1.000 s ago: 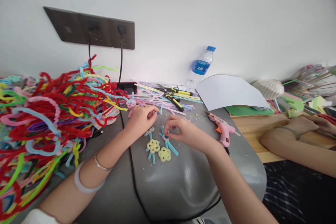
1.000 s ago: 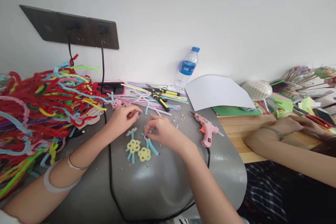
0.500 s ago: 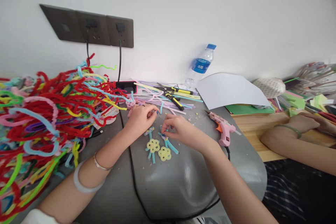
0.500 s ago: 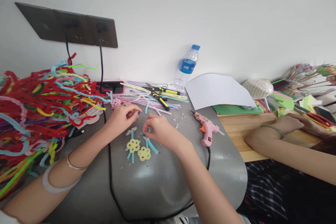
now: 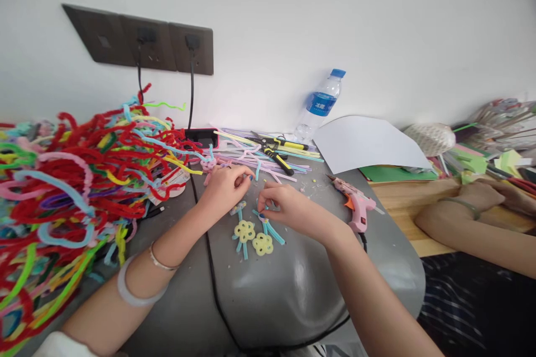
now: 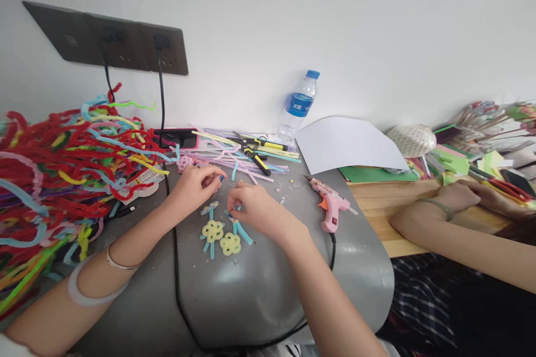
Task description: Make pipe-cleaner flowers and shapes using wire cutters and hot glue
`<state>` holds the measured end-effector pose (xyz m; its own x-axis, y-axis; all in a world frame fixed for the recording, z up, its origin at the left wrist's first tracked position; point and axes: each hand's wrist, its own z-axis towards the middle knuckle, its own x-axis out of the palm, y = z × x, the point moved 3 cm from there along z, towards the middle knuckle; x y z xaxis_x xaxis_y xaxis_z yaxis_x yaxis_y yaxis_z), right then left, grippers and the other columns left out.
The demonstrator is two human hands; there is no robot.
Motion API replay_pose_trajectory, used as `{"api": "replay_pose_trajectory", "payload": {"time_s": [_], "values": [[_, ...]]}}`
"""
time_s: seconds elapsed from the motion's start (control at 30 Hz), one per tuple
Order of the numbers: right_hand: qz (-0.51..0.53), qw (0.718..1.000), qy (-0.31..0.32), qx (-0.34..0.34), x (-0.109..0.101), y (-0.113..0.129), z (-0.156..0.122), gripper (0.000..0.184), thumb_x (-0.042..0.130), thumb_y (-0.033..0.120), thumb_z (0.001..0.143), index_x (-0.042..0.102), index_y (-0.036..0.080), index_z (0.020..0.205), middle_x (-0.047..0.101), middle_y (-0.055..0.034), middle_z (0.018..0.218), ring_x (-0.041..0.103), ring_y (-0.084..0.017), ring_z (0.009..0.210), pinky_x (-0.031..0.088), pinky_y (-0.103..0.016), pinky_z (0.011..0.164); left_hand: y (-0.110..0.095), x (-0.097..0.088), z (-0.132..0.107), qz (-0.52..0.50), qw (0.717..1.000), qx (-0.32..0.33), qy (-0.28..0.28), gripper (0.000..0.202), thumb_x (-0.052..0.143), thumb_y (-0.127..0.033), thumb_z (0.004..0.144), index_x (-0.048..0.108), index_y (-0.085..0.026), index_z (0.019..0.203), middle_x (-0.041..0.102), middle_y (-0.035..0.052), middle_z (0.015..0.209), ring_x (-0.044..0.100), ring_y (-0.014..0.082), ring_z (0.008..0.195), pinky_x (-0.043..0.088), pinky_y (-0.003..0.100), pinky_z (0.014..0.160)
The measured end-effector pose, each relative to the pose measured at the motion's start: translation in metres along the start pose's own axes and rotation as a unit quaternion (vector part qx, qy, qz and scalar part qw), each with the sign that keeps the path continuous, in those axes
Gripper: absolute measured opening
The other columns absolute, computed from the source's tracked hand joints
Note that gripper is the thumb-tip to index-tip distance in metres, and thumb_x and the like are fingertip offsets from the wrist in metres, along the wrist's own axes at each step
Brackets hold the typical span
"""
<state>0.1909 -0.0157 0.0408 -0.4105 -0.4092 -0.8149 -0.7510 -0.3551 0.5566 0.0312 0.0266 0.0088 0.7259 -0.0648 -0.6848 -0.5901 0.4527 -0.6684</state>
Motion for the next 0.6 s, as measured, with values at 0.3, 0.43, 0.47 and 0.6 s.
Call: {"api": "replay_pose_trajectory", "payload": {"time_s": [0.3,0.43,0.47,0.6], "values": [[0.015,1.000,-0.016,-0.002,-0.0044,0.0061,0.0012,0.018,0.058,-0.001,0.081,0.063,0.017,0.079,0.052,-0.0002,0.085,0.050,-0.013,0.076,0.035,-0.023,0.068,0.0007,-0.0004,0.0001,-0.008,1.000,0.001,-0.001,0.018,0.052,-0.019,0.087,0.070,-0.017,0.092,0.058,-0.0037,0.057,0.049,0.0130,0.054,0.034,0.024,0.059],[0.010,1.000,0.005,0.006,-0.0036,0.0060,0.0014,0.019,0.058,-0.002,0.079,0.062,0.017,0.079,0.054,0.0005,0.084,0.049,-0.012,0.072,0.034,-0.023,0.066,0.0001,-0.0009,0.0003,-0.004,1.000,0.002,-0.003,0.018,0.053,-0.019,0.087,0.071,-0.017,0.091,0.054,-0.0046,0.054,0.047,0.0126,0.053,0.033,0.024,0.058],[0.007,1.000,0.010,0.011,-0.0026,0.0054,0.0014,0.019,0.058,-0.002,0.079,0.062,0.017,0.079,0.054,0.0006,0.083,0.049,-0.011,0.071,0.034,-0.023,0.066,0.0000,-0.0010,0.0004,-0.003,1.000,0.002,-0.004,0.018,0.054,-0.019,0.087,0.071,-0.017,0.090,0.053,-0.0048,0.054,0.046,0.0125,0.052,0.033,0.024,0.058],[-0.007,1.000,0.012,0.018,0.0010,0.0029,0.0021,0.020,0.057,-0.002,0.078,0.062,0.017,0.078,0.056,0.0002,0.083,0.050,-0.012,0.072,0.033,-0.023,0.067,-0.0006,-0.0010,0.0003,-0.002,1.000,0.003,-0.007,0.017,0.055,-0.019,0.086,0.071,-0.017,0.090,0.051,-0.0052,0.053,0.045,0.0122,0.052,0.032,0.025,0.059]]}}
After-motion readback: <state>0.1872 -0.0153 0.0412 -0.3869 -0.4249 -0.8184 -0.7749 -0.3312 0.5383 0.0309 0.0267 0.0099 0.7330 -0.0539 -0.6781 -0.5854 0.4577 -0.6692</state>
